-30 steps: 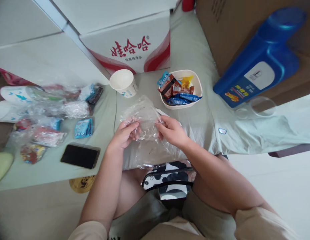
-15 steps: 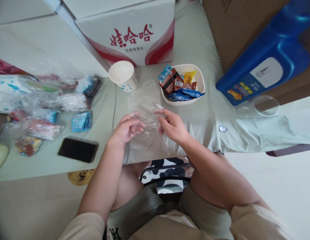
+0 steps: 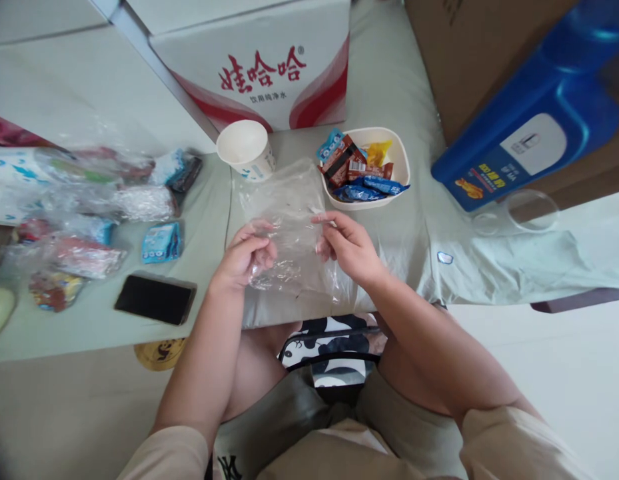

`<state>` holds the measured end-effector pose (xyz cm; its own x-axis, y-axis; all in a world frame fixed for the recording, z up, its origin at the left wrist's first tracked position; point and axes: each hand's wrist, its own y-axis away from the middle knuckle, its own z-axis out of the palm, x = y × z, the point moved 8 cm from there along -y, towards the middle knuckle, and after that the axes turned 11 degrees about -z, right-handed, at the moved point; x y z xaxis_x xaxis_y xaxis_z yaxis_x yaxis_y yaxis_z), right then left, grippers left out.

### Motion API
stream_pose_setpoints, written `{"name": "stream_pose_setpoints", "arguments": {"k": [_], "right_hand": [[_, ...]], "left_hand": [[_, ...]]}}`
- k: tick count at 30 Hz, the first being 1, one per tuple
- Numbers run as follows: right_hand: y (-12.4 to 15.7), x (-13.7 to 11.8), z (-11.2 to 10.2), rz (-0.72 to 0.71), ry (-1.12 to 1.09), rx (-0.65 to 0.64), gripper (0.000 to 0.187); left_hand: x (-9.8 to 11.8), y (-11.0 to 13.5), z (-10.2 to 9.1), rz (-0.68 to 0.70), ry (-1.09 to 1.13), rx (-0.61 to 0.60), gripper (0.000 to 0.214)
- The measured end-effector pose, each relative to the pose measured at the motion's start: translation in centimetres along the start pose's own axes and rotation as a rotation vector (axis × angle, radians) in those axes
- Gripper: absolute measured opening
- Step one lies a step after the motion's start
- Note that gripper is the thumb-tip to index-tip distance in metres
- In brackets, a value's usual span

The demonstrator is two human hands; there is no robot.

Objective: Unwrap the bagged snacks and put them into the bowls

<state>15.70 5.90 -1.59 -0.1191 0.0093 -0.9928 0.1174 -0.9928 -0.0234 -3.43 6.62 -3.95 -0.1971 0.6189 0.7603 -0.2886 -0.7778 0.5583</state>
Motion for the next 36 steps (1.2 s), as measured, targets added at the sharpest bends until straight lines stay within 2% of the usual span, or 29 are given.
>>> {"name": "stream_pose_setpoints", "arguments": {"k": [6,9,12,15,17,20,26,31,36], "right_hand": [[0.0,0.6,0.0,0.051,-0.108,-0.002,0.022],[0.0,0.7,0.2,0.058,-0.119,-0.044,0.023],[-0.1,1.0,0.1,0.047,-0.114,-0.050,0.039],[0.0,1.2,-0.4,0.045,-0.040,-0.001,0.058],[0.0,1.1,-0.7,0.041,0.034,0.030,0.062],[-0.1,0.3,-0.5,0.004,0.087,0.009,0.054],[-0.2,-0.5,0.2,-0.044,0.037,-0.056,0.014],[-0.1,-0.4,0.5,-0.068,0.085,-0.112,0.013],[0.1,-0.3,0.8,-0.015,0.096,-0.159,0.015]], "left_hand": [[0.0,-0.1,-0.2,-0.029,0.142,0.048,0.010],[-0.3,-0.4,-0.5,-0.078,0.207,0.084,0.019],[-0.7,-0.7,-0.6,-0.108,0.193,0.100,0.033],[-1.0,-0.9,-0.5,-0.093,0.111,0.100,0.027],[-1.2,-0.9,-0.4,-0.089,0.066,0.078,0.024],[-1.3,-1.1,-0.4,-0.095,0.055,0.056,0.029],[-1.1,-1.5,-0.9,-0.119,0.095,0.094,0.042],[-1.4,-1.5,-0.9,-0.144,0.124,0.123,0.040],[-1.5,-1.4,-1.1,-0.128,0.154,0.153,0.025]]}}
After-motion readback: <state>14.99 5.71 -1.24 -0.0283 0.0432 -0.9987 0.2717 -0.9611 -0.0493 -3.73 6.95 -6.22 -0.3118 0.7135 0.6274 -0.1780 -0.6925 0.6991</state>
